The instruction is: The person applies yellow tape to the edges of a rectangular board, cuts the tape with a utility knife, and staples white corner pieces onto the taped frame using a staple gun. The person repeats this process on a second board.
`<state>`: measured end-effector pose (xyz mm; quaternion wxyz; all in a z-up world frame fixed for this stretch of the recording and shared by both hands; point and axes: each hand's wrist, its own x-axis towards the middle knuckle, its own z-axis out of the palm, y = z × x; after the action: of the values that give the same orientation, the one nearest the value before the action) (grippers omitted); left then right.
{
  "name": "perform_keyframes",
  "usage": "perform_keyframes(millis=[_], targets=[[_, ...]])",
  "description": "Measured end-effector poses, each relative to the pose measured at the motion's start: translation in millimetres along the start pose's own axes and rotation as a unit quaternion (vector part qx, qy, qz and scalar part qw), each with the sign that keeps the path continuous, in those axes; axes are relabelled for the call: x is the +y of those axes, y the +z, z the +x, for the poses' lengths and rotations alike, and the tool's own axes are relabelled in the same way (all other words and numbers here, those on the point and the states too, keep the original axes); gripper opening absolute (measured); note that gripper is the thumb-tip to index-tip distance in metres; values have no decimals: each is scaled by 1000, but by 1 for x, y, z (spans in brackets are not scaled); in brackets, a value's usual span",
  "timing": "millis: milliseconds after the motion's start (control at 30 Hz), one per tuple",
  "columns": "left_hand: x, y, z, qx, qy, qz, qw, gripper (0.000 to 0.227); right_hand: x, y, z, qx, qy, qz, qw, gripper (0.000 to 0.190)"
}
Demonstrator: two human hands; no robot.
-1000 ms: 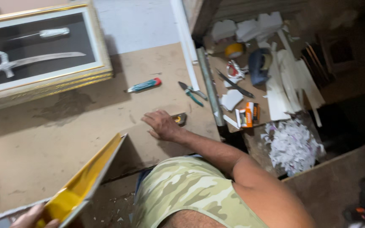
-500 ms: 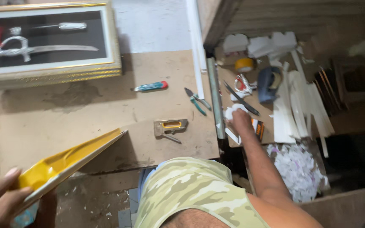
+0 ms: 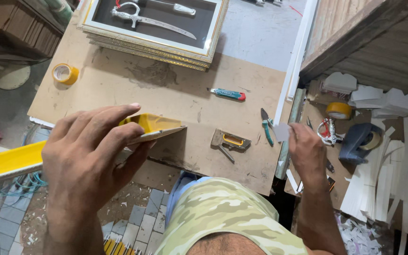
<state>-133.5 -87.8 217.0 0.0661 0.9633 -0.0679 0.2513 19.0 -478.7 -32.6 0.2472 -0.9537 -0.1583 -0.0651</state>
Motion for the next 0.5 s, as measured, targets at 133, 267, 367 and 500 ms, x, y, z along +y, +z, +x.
perform_keyframes(millis=[133,267,367,500], targets=[[-7,5,4,32,10,37,999,29,-122,-68,19,54,-376,211,901,15],[-16,6,1,25,1,32,999,31,-206,-137,-21,49,-438,379,814,8],[-18,9,0,11,-3,27,1000,34,-224,-155,22,5,-638,337,692,10],[-17,5,0,23,0,16,1000,34,-253,-160,28,-37,-620,378,687,9]])
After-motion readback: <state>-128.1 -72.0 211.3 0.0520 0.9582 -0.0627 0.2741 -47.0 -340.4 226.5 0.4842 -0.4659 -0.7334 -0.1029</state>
